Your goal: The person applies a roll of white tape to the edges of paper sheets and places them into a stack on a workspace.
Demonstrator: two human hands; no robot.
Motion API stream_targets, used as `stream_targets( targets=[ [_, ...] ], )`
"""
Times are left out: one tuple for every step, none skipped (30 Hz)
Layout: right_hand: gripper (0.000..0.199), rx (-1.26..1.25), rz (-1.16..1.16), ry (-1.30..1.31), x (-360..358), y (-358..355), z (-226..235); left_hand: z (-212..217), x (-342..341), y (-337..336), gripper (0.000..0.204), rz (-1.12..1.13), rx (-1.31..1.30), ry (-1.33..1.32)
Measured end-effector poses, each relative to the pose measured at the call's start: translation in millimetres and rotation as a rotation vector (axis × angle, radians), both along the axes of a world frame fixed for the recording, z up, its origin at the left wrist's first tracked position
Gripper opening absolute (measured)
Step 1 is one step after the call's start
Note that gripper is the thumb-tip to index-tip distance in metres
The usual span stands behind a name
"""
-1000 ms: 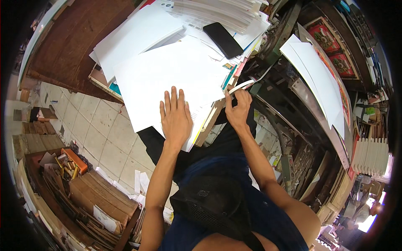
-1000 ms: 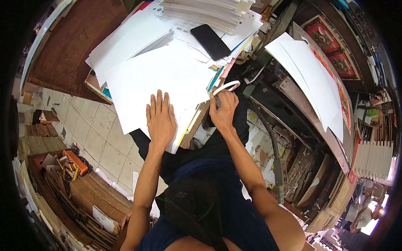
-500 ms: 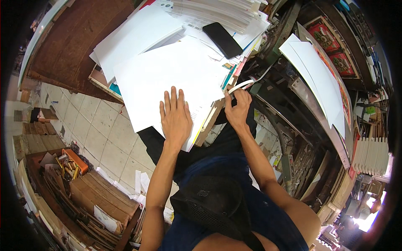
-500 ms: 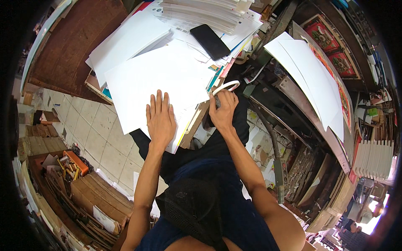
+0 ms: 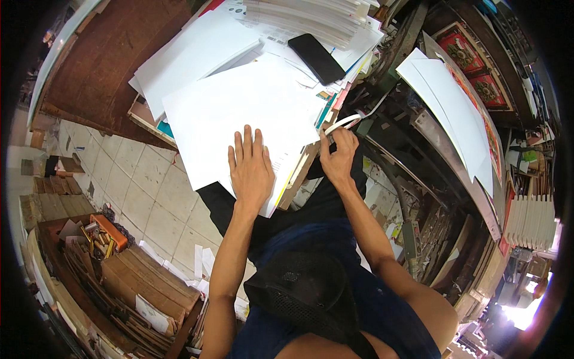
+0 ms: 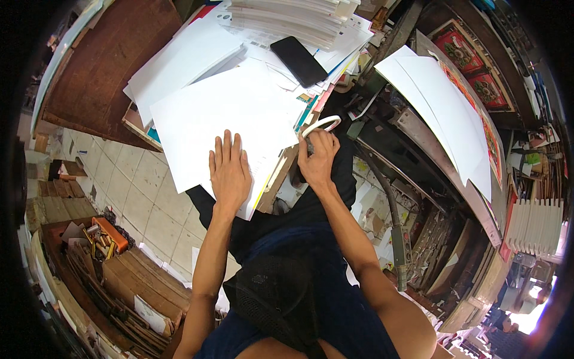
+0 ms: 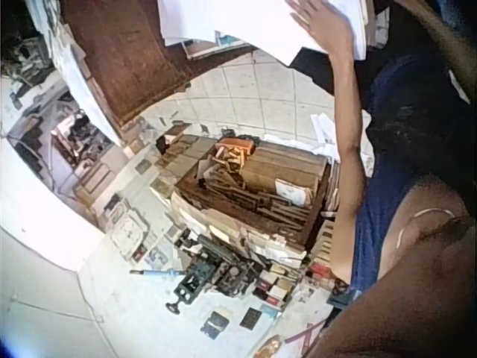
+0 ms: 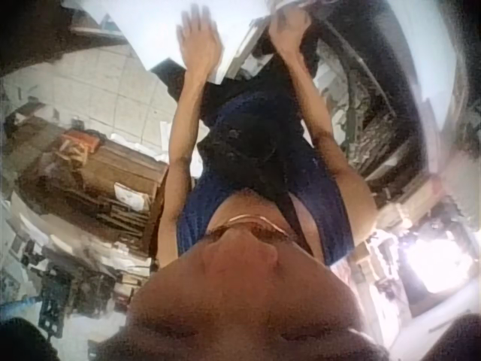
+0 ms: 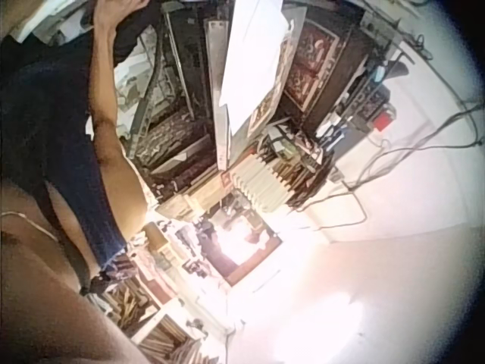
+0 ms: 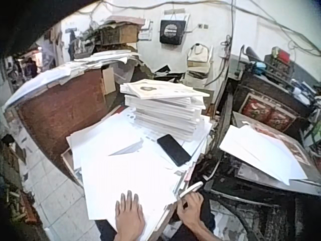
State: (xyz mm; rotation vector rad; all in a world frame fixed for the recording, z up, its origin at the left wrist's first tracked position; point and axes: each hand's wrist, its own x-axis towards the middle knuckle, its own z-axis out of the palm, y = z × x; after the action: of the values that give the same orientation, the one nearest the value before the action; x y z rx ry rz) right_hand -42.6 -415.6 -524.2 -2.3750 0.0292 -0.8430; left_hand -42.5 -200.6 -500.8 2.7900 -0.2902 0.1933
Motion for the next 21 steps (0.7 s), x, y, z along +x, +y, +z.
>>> stream_targets(
  targets=[
    [0.014, -0.014, -0.005, 0.000, 0.0, -1.0, -1.9, 0.4, 0.0, -0.3, 0.049, 0.000, 0.000, 0.001],
    [0.014, -0.013, -0.005, -0.002, 0.2, -0.3, -1.4, 0.7, 0.0, -0.5, 0.048, 0.003, 0.001, 0.002],
    [0.014, -0.026, -0.007, -0.018, 0.2, 1.0, -0.9, 0.6, 0.3, 0.0, 0.048, 0.002, 0.002, 0.000],
    [0.013, -0.038, -0.010, -0.035, -0.2, 1.9, -0.2, 0.1, 1.0, 1.6, 0.048, -0.008, -0.014, 0.006],
    [0.013, -0.038, -0.012, -0.036, -1.7, 2.1, 0.8, 0.1, 1.6, 3.8, 0.048, -0.019, -0.030, 0.013],
    [0.013, -0.033, -0.010, -0.004, -4.0, 2.1, 2.1, 0.4, 5.0, 7.5, 0.048, -0.022, -0.030, 0.011],
    [0.013, -0.028, -0.009, 0.029, -6.8, 2.2, 2.8, 0.9, 11.4, 12.2, 0.048, -0.057, -0.029, 0.029],
    [0.013, -0.026, -0.012, 0.028, -10.2, 3.9, 2.5, 6.1, 16.9, 15.0, 0.048, -0.092, -0.028, 0.048],
    [0.013, -0.026, -0.001, 0.020, -14.0, 6.8, 1.9, 12.8, 20.3, 17.4, 0.048, -0.098, -0.019, 0.076],
    [0.013, -0.026, 0.009, 0.011, -18.4, 9.9, 1.3, 15.5, 22.2, 12.3, 0.048, -0.103, -0.018, 0.077],
    [0.012, 0.025, 0.021, 0.030, -22.7, 15.8, 2.6, 17.5, 22.7, 4.8, 0.048, -0.101, -0.028, 0.048],
    [0.012, 0.028, 0.024, 0.030, -25.2, 21.5, 5.3, 19.4, 22.1, -3.6, 0.048, -0.094, -0.037, 0.018],
    [0.013, 0.035, 0.021, 0.041, -27.4, 26.3, 8.0, 15.6, 19.7, -16.4, 0.049, -0.183, -0.028, -0.017],
    [0.013, 0.041, 0.016, 0.052, -28.9, 28.1, 8.4, 12.8, 13.5, -31.2, 0.053, -0.237, -0.054, -0.032],
    [0.012, 0.051, 0.007, 0.079, -29.8, 28.1, 7.1, 11.2, 7.6, -45.6, 0.053, -0.242, -0.057, 0.003],
    [0.012, 0.051, 0.007, 0.081, -32.0, 28.0, 6.9, 9.0, 3.6, -53.8, 0.054, -0.247, -0.061, 0.038],
    [0.012, 0.126, 0.003, 0.091, -33.6, 28.8, 12.2, 4.7, 2.5, -55.6, 0.054, -0.254, -0.062, 0.040],
    [0.012, 0.201, 0.000, 0.101, -34.4, 28.6, 14.7, 0.1, 1.6, -57.0, 0.055, -0.249, -0.043, 0.005],
    [0.015, 0.221, -0.012, 0.109, -34.5, 25.9, 13.6, -4.7, 1.4, -58.1, 0.055, -0.243, -0.025, -0.030],
    [0.015, 0.223, -0.017, 0.110, -34.0, 23.0, 13.3, -3.3, 1.2, -58.8, 0.055, -0.249, -0.023, -0.028],
    [0.013, 0.347, 0.020, 0.121, -31.9, 19.8, 12.8, -2.0, 1.4, -59.0, 0.056, -0.245, -0.041, -0.023]
  ],
)
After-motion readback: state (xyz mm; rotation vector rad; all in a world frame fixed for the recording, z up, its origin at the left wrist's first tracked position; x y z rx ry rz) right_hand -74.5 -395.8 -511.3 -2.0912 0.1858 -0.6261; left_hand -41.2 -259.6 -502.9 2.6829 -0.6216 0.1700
